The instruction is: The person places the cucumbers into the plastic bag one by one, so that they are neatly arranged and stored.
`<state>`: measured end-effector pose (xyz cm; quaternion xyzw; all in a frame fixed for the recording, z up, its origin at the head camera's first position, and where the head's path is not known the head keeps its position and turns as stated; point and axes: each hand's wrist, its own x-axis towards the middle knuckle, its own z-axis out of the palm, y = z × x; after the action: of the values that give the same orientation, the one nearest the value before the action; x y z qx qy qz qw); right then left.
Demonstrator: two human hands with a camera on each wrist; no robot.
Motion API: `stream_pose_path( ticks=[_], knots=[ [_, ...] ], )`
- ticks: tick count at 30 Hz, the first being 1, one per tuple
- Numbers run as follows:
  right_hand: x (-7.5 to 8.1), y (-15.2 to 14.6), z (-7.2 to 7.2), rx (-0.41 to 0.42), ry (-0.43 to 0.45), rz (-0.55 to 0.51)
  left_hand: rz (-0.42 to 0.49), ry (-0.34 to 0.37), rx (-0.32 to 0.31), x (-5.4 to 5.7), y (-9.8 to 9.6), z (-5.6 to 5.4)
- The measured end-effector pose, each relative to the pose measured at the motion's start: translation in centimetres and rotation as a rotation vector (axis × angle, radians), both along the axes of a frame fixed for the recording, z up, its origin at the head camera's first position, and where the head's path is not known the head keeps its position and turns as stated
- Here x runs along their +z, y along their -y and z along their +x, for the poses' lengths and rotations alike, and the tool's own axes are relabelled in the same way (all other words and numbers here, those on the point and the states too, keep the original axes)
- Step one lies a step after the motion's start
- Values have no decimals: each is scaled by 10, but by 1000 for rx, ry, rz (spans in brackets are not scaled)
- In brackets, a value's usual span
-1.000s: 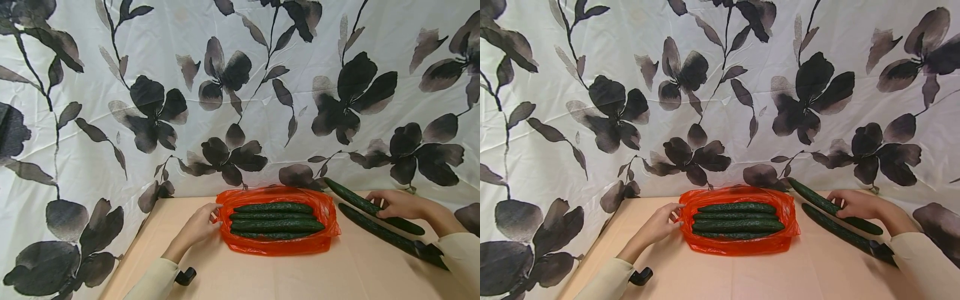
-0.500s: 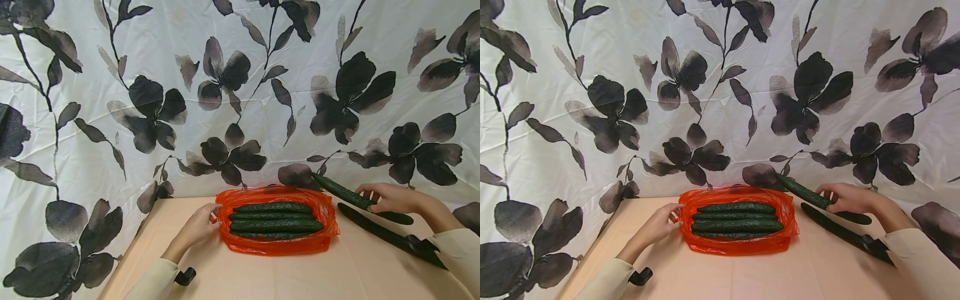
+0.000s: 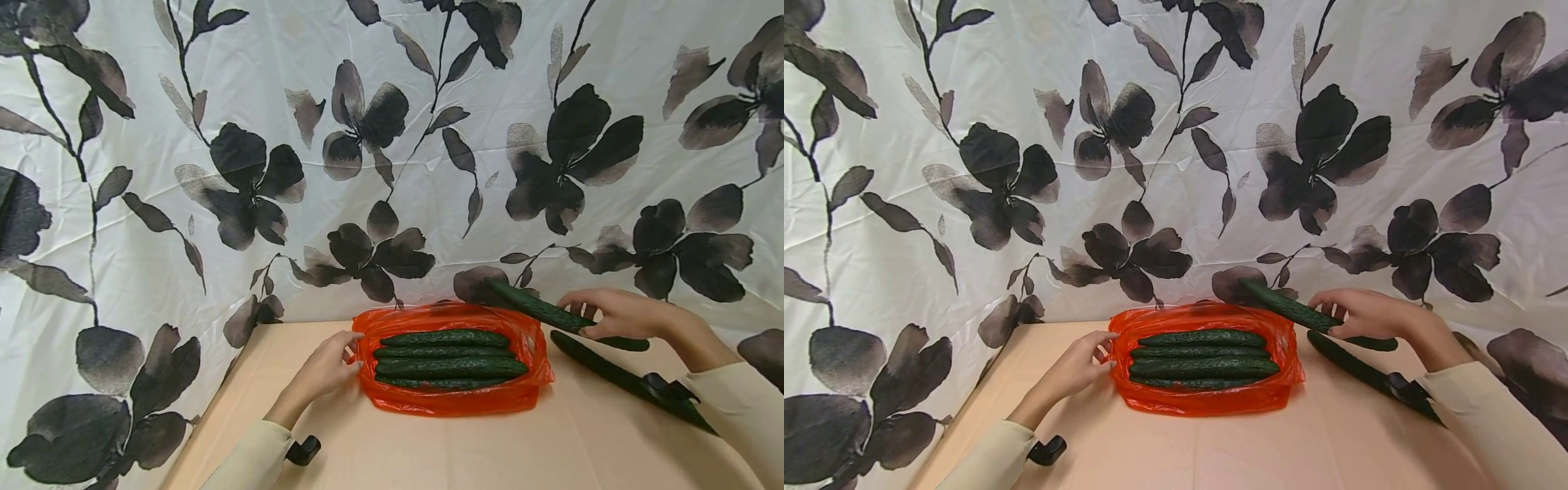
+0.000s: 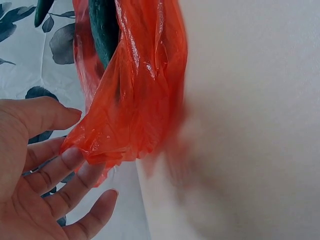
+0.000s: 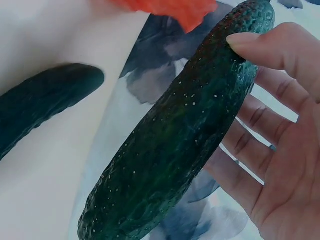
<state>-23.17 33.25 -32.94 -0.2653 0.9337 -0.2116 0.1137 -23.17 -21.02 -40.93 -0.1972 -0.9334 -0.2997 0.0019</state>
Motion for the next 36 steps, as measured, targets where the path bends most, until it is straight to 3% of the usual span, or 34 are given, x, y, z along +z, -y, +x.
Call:
stream_pose_path(
  ticks=[6,24,36],
  knots=[
    [6,17,0,26,-40,10,5,-28,-24,0,1,-1],
    [15,66,-19,144,-81,35,4,-11,10,-3,1,-5],
    [8,98,-29,202,-80,37,-7,-7,11,-3,0,-4]
  ],
)
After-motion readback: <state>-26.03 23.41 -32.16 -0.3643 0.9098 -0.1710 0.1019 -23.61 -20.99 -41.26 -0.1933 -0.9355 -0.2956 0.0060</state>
